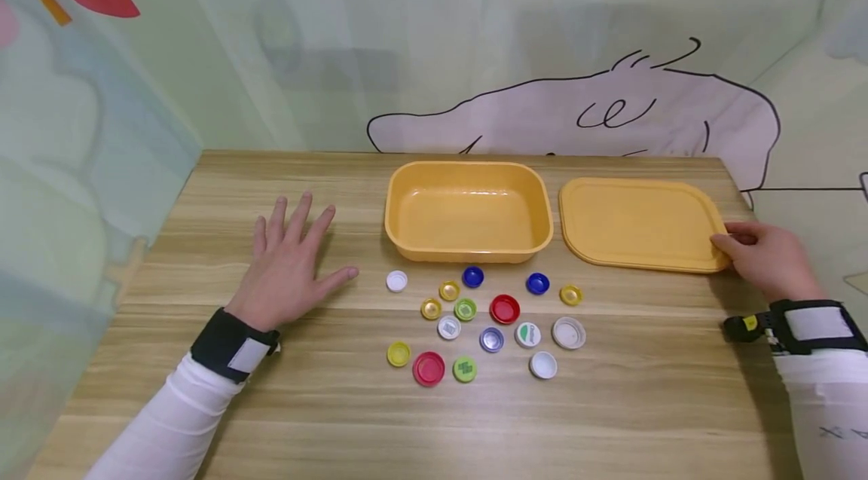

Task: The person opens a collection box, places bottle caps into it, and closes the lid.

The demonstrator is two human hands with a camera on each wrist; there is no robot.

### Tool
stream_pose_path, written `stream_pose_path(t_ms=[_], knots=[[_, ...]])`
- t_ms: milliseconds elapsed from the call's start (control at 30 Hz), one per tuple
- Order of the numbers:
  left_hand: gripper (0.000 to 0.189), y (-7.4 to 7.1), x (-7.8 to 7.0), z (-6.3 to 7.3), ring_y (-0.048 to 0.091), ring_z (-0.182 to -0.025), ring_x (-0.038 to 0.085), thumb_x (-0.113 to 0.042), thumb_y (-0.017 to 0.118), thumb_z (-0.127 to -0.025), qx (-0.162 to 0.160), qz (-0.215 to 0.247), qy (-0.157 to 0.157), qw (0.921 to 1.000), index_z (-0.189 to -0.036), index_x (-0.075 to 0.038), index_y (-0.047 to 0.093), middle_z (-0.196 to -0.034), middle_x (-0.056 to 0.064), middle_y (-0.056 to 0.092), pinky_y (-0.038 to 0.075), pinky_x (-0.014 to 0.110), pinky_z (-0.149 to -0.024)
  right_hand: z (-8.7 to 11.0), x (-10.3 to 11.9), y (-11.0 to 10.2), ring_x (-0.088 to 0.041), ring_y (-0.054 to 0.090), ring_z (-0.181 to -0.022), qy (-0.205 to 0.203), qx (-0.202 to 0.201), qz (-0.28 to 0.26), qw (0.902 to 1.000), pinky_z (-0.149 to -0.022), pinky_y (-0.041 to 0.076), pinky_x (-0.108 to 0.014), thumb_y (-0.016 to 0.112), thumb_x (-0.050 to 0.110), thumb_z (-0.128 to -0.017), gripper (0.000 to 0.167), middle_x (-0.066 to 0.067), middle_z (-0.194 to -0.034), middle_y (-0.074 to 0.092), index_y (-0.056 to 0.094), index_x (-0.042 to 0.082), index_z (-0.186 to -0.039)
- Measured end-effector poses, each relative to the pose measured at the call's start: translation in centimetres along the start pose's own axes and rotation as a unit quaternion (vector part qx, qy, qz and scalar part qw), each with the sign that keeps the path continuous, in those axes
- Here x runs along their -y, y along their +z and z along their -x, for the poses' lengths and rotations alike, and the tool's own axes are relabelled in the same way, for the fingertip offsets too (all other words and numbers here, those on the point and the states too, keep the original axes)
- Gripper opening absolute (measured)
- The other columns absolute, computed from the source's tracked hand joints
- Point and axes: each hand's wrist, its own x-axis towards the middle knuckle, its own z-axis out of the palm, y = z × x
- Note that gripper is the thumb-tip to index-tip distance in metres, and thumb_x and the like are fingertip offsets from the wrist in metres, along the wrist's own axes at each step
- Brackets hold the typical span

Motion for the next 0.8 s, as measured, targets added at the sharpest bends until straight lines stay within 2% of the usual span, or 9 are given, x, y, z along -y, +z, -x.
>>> stream_pose_path(t_ms=[233,500,667,800], knots=[[0.098,-0.1,0.1,0.1,0.002,-0.157,0.054,-0.071,0.062,-0.090,-0.004,-0.001,0.000,1.0000,-0.164,-0.016,0.029,-0.173,0.021,0.012,0.007,0.080,-0.119,0.2,0.5,-0.4,-0.046,0.054,-0.106,-0.017,0.018,0.023,0.9994,-0.062,0.045,-0.023,0.045,0.037,-0.109,0.066,-0.040,-0.130,0.050,0.039,-0.018,-0.146],[0.098,-0.1,0.1,0.1,0.002,-0.157,0.054,-0.071,0.062,-0.090,-0.003,-0.005,0.002,1.0000,-0.164,-0.016,0.028,-0.173,0.021,0.011,0.007,0.080,-0.118,0.2,0.3,-0.4,-0.049,0.056,-0.106,-0.041,0.014,0.037,0.9984,-0.067,0.044,-0.030,0.051,0.026,-0.107,0.056,-0.042,-0.129,0.052,0.044,-0.018,-0.141],[0.099,-0.1,0.1,0.1,0.002,-0.157,0.054,-0.071,0.063,-0.090,-0.006,-0.003,0.004,1.0000,-0.164,-0.015,0.028,-0.173,0.021,0.012,0.007,0.080,-0.118,0.4,0.6,-0.5,-0.049,0.056,-0.107,-0.037,0.012,0.028,0.9988,-0.064,0.045,-0.026,0.050,0.024,-0.106,0.058,-0.042,-0.131,0.050,0.039,-0.018,-0.146],[0.099,-0.3,0.0,0.2,0.003,-0.157,0.054,-0.070,0.063,-0.090,-0.009,-0.002,0.006,0.9999,-0.164,-0.014,0.028,-0.172,0.022,0.013,0.007,0.080,-0.118,1.0,1.7,-0.7,-0.051,0.055,-0.110,-0.056,-0.006,0.027,0.9981,-0.060,0.043,-0.022,0.049,0.025,-0.106,0.060,-0.041,-0.131,0.050,0.037,-0.016,-0.148]])
